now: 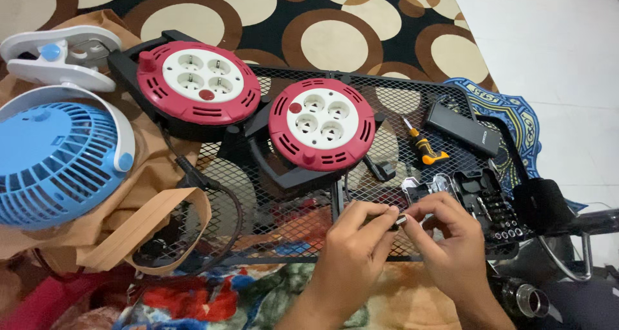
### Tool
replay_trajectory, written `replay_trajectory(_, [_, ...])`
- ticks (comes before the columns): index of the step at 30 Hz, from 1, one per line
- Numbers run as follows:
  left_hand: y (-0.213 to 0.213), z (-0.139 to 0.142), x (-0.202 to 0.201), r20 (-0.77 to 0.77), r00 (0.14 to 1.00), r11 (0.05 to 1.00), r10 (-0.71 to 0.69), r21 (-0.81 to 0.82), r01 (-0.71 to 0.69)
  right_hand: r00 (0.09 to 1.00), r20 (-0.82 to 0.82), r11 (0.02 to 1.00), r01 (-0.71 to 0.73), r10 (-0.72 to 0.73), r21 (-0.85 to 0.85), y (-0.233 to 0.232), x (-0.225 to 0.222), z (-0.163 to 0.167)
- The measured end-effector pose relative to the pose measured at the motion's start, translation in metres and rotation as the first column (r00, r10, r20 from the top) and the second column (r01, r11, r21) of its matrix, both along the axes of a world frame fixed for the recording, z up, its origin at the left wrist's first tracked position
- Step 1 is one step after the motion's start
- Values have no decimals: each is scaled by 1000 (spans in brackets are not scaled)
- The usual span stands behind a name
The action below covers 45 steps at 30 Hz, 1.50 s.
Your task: The person disassembles a round multi-socket power strip on a mesh tray, using a screwdriver and small sockets to unscrew and remove its components, handling small screws and internal parts by hand and picking bits from a tool case.
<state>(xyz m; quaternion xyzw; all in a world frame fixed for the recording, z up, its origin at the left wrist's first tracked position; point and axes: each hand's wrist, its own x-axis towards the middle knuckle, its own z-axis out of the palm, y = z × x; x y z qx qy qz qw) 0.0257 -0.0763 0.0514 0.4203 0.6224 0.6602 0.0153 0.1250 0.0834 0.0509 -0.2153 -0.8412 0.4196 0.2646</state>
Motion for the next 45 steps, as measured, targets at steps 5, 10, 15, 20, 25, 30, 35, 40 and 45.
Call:
replay_trajectory(5, [9,-2,5,-96,995,998,39,-36,-42,1000,3,854,-10,14,-520,19,3,-24])
replay_trajectory(10, [17,-6,9,-69,995,994,76,-67,-81,997,-76,697,-42,-18,-716,22,5,-47])
replay_trajectory(15, [21,-9,11,-60,993,992,98,-80,-103,992,-115,583,-61,-56,-811,20,2,-55])
replay_trajectory(20, [23,-11,12,-70,990,989,126,-71,-131,993,-95,710,-15,-73,-704,14,2,-52])
replay_trajectory(25, [25,-13,13,-83,987,989,137,-48,-141,981,-190,912,-119,46,-393,9,4,-43])
replay_trajectory(30, [27,-17,9,-67,987,988,145,-40,-148,976,-215,956,-83,21,-282,1,0,-39])
replay_trajectory(35, [26,-21,3,-76,986,988,148,-26,-151,978,-210,993,-42,18,-111,-4,-7,-36])
replay_trajectory(40, [24,-28,-7,-52,990,990,135,-24,-136,982,-183,996,-36,51,86,0,-15,-36])
replay_trajectory(45, [22,-38,-20,-28,997,998,68,12,-68,980,-178,948,-29,90,315,6,-18,-43])
